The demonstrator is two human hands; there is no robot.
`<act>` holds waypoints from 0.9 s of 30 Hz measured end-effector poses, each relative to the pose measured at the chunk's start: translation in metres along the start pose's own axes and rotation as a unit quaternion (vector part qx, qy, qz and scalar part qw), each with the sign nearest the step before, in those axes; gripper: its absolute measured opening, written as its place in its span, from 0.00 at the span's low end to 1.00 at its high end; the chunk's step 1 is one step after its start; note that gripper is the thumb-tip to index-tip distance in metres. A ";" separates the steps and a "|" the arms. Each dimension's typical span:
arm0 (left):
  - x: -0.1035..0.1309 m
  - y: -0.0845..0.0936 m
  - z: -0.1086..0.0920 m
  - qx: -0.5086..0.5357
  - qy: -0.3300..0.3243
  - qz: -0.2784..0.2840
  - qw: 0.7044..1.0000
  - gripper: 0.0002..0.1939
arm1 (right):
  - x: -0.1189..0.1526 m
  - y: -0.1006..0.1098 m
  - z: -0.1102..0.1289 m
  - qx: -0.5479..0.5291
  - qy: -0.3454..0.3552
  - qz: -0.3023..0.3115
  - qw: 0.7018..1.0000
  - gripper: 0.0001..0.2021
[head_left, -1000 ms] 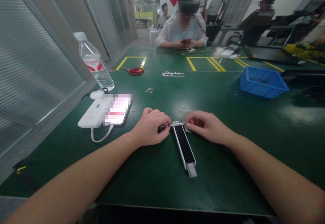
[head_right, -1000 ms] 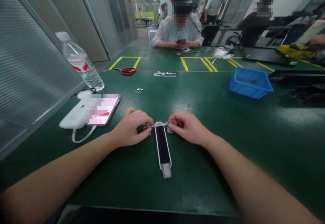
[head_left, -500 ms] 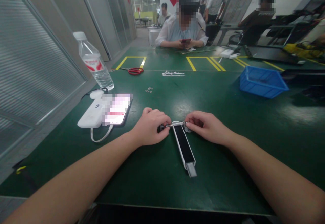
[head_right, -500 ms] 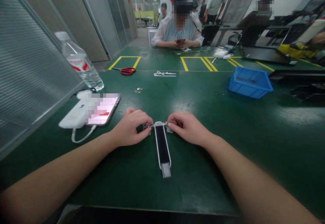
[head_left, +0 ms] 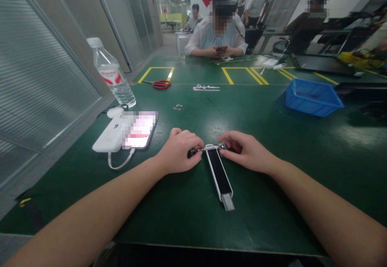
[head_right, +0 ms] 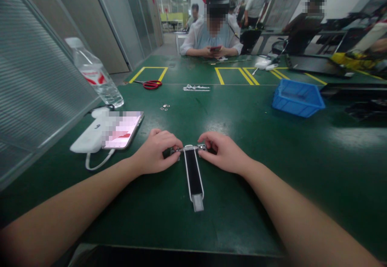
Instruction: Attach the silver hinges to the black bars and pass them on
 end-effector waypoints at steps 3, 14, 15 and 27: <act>0.000 0.000 0.000 -0.001 0.000 -0.001 1.000 0.06 | 0.000 0.000 -0.001 0.003 0.000 0.003 1.000 0.07; 0.001 0.002 0.000 0.009 -0.005 -0.007 1.000 0.07 | 0.000 -0.001 -0.003 -0.002 0.000 -0.001 1.000 0.04; 0.001 0.002 0.001 0.008 -0.002 -0.008 1.000 0.07 | -0.001 -0.001 -0.002 0.000 0.002 -0.002 1.000 0.04; 0.001 0.005 0.005 -0.015 0.015 -0.011 1.000 0.06 | -0.001 -0.002 -0.003 0.009 -0.004 0.011 1.000 0.04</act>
Point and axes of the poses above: each hand's wrist, its own x-axis away from the middle knuckle, its own y-axis out of the back of the hand, z = x × y, the point moved 7 cm from there along -x, towards the middle knuckle, and after that the axes turned 1 degree about x, right-handed, at the moved point
